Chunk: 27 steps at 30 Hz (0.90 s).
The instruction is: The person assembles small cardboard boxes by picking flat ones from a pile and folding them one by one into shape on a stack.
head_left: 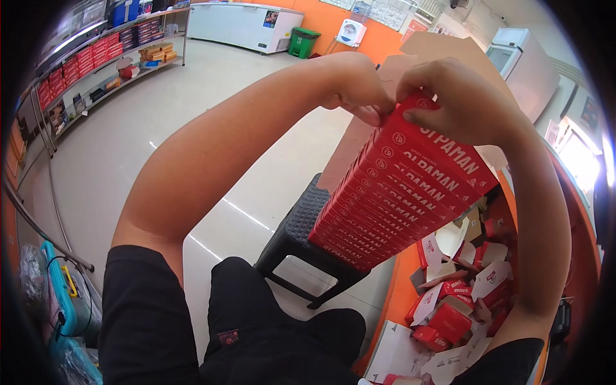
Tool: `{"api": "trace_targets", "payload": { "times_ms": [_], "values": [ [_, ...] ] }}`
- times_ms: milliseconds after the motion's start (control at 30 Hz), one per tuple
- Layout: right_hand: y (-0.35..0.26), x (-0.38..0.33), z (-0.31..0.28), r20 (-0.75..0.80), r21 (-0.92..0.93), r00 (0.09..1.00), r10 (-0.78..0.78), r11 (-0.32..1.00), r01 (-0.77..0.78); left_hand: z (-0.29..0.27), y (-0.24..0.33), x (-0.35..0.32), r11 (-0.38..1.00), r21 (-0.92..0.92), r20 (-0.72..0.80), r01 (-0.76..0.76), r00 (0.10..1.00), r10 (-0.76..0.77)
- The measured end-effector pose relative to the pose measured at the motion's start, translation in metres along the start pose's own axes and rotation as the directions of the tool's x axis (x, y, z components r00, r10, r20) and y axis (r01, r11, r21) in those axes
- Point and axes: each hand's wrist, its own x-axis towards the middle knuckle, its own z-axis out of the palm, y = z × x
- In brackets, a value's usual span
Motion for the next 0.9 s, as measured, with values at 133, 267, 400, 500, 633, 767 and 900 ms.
{"api": "trace_targets", "payload": {
  "times_ms": [133,267,400,500,633,767,900],
  "values": [
    [-0.004,0.006,0.000,0.055,-0.017,0.998,0.013,1.000,-0.013,0.000,-0.002,0.001,0.990,0.131,-0.038,-0.051,0.998,0.056],
    [-0.005,0.012,-0.009,0.135,0.110,0.991,-0.009,0.994,-0.006,-0.002,0.000,-0.006,0.967,0.241,-0.039,-0.079,0.995,0.091],
    [0.024,0.010,-0.001,0.117,0.426,0.977,0.176,0.880,-0.210,0.002,0.015,-0.027,0.975,0.222,-0.054,0.002,0.999,0.010],
    [0.037,0.012,0.016,-0.079,-0.007,0.997,-0.021,1.000,0.021,-0.002,0.011,-0.026,0.975,0.222,-0.040,-0.031,0.998,0.041],
    [0.041,0.018,0.041,0.018,0.132,1.000,0.010,0.991,-0.012,-0.003,0.001,-0.001,0.991,0.073,0.060,-0.110,0.993,0.106],
    [0.043,0.023,0.049,0.006,0.188,0.996,0.085,0.979,-0.085,-0.002,0.006,0.012,0.989,0.146,0.011,-0.020,1.000,0.018],
    [0.040,0.029,0.044,0.019,0.168,0.995,0.093,0.981,-0.095,-0.005,0.012,0.000,0.987,0.151,0.033,-0.061,0.998,0.057]
  ]
}}
